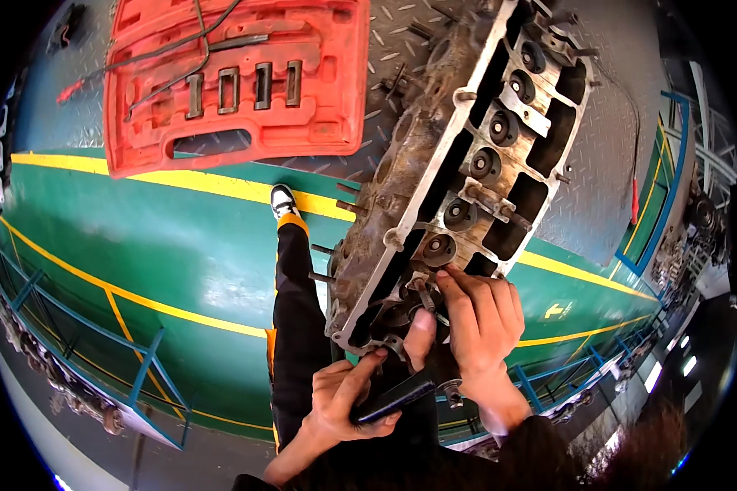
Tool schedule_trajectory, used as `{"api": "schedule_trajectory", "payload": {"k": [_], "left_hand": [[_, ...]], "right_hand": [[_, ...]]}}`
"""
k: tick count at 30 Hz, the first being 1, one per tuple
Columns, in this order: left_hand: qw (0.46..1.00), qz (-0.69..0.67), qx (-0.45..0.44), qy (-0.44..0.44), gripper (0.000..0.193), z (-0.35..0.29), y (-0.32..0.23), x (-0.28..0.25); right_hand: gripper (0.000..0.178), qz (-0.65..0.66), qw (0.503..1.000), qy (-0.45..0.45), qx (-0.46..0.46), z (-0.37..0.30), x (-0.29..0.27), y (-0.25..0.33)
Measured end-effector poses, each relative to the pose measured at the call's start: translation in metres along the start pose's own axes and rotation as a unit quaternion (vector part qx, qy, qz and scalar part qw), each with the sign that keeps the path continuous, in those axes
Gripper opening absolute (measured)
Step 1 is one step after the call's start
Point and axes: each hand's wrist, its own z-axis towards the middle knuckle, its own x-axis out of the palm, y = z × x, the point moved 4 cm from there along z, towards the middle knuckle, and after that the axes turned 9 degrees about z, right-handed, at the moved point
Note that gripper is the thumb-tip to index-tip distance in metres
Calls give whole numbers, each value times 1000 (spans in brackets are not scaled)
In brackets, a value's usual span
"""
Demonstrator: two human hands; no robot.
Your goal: The person uses a valve spring compressor tool to compress valve springs on a cylinder head. They repeatedly position the tool, tighten the screw to compress the spring, and then remove the tool to access the valve components. The process is repeated for multiple valves on the engine part.
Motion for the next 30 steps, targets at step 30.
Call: {"api": "schedule_trajectory", "payload": {"k": [30], "left_hand": [[997, 5, -34, -73, 68, -3, -2, 2]], "right_hand": [[33, -22, 999, 33, 21, 8, 2, 7]]}}
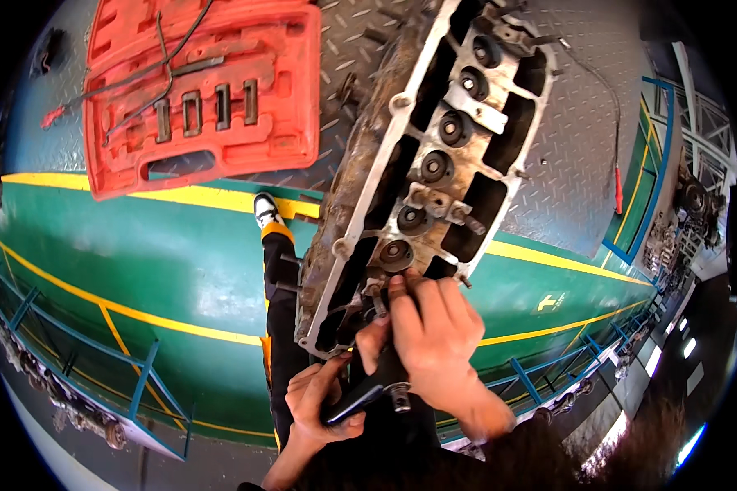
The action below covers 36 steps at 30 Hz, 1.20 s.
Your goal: The person uses a valve spring compressor tool to compress valve springs on a cylinder head. They repeatedly position the tool, tighten the screw to compress the spring, and then remove the tool to access the valve components. The process is repeated for multiple valves on the engine part.
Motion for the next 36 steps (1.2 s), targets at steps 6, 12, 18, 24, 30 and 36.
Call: {"api": "schedule_trajectory", "payload": {"k": [6, 12, 18, 24, 30, 36], "left_hand": [[1000, 21, -16, -11, 71, -12, 7, 6], [995, -17, -100, 21, 69, -13, -14, 17], [998, -11, 29, -50, 48, -18, 5, 24], [995, -26, 43, -82, 40, -17, -4, 5], [997, 6, 52, -57, 41, -3, -3, 13], [996, 26, 42, -74, 44, -7, -14, 6]], "right_hand": [[30, 44, 999, 3, 26, -3, 0, -8], [21, 50, 994, -93, 27, -11, -22, 1], [25, 55, 991, -114, 35, -31, -8, 4], [33, 67, 996, -60, 4, -19, -6, 17], [35, 63, 994, -55, 67, -15, -21, 10], [35, 64, 994, -83, 7, -18, -6, 6]]}}
